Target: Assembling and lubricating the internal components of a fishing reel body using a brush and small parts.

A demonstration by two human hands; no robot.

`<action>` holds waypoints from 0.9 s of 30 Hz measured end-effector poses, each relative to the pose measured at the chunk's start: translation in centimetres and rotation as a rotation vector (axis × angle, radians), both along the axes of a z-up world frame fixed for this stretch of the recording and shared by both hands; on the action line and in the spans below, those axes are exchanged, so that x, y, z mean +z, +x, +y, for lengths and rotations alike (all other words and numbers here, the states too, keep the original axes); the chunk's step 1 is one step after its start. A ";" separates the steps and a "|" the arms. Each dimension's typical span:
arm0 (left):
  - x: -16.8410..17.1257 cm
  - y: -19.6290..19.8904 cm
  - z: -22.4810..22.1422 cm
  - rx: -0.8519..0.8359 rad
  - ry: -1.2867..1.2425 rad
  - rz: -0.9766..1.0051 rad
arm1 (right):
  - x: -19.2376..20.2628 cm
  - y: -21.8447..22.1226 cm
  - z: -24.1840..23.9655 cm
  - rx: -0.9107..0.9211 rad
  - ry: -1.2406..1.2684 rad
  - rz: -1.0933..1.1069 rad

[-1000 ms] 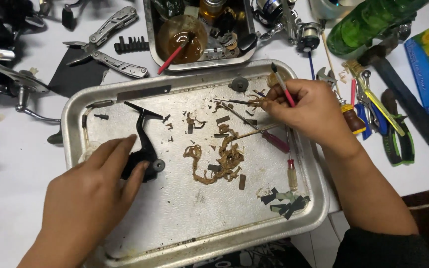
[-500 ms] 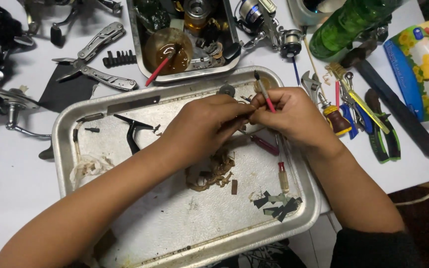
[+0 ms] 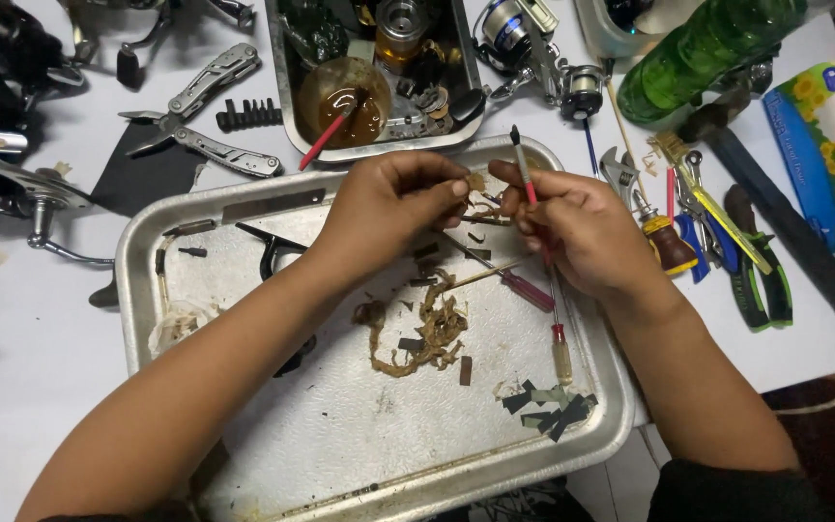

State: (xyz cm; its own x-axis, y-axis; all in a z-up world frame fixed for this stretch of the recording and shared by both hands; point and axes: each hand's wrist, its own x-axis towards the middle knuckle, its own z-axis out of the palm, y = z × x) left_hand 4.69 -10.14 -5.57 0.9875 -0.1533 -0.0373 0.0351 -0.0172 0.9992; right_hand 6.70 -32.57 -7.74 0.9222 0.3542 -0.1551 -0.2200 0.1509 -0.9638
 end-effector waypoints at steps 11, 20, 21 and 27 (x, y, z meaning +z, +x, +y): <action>-0.8 0.3 -1.4 0.146 -0.425 0.269 | 1.4 -1.6 1.3 0.028 -0.178 -0.197; -2.2 0.0 -2.2 0.156 -0.542 0.203 | 0.7 -1.2 1.0 -0.102 -0.250 -0.330; -2.0 0.0 -2.2 0.156 -0.542 0.200 | 0.9 -1.2 1.2 -0.101 -0.250 -0.332; -1.6 -0.1 -2.5 0.188 -0.512 0.148 | 1.6 -1.4 1.7 -0.160 -0.380 -0.602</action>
